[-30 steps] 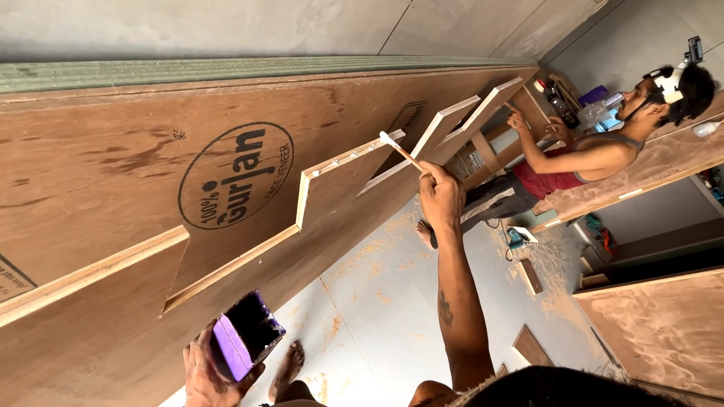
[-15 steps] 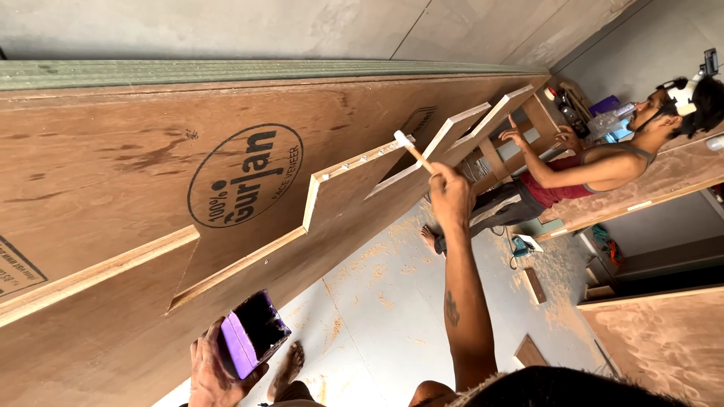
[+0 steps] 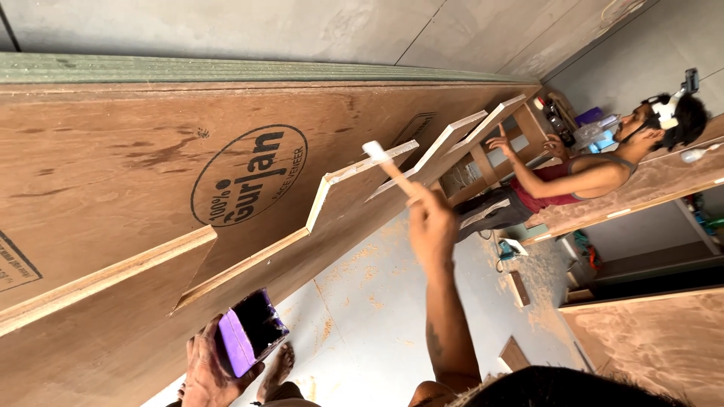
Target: Applying glue to the edges of wooden cutouts using a brush.
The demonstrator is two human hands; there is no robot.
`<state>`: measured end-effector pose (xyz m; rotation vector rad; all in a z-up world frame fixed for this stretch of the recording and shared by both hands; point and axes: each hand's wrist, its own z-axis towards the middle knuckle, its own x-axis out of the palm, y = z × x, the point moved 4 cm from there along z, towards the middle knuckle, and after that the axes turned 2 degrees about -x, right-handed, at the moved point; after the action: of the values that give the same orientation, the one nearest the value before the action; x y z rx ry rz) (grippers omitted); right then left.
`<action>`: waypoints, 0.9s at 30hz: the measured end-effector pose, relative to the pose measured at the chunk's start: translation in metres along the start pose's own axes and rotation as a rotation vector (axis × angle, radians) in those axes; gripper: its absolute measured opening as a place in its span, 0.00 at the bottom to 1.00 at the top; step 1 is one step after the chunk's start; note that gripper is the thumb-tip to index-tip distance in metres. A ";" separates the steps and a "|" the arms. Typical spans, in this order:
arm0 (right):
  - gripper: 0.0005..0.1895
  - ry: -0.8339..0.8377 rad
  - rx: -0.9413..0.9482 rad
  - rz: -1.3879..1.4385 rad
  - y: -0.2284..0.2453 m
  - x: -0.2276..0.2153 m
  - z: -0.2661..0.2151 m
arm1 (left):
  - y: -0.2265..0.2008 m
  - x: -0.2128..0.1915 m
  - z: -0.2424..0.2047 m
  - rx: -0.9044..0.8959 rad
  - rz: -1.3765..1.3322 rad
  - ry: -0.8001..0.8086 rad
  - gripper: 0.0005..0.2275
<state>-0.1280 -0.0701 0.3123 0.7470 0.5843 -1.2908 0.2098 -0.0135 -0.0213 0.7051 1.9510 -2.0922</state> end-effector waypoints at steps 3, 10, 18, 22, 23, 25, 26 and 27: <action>0.14 -0.072 0.171 -0.145 -0.057 -0.004 0.016 | 0.008 0.000 -0.002 -0.056 0.072 0.075 0.60; 0.14 -0.041 0.223 -0.161 -0.071 0.004 -0.001 | 0.022 -0.004 -0.010 0.155 -0.020 -0.057 0.59; 0.13 0.079 -0.036 0.147 0.061 0.005 -0.032 | 0.010 -0.003 -0.005 0.055 -0.041 0.012 0.59; 0.13 0.102 0.122 0.286 0.034 0.013 -0.031 | 0.016 0.004 -0.008 0.020 -0.003 0.039 0.59; 0.13 0.111 0.111 0.290 0.029 0.014 -0.029 | 0.013 0.002 -0.008 0.011 -0.009 0.028 0.59; 0.15 0.043 0.220 0.408 0.017 0.013 -0.025 | 0.009 -0.003 -0.011 0.005 -0.039 0.033 0.59; 0.15 0.052 0.211 0.411 0.015 0.018 -0.023 | 0.010 -0.004 -0.013 -0.003 -0.043 0.024 0.59; 0.16 0.005 0.236 0.351 0.010 0.018 -0.023 | 0.010 -0.005 -0.014 0.023 -0.061 0.000 0.58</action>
<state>-0.1137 -0.0627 0.2853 0.9993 0.2886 -1.0402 0.2216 -0.0015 -0.0278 0.6584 1.9756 -2.1534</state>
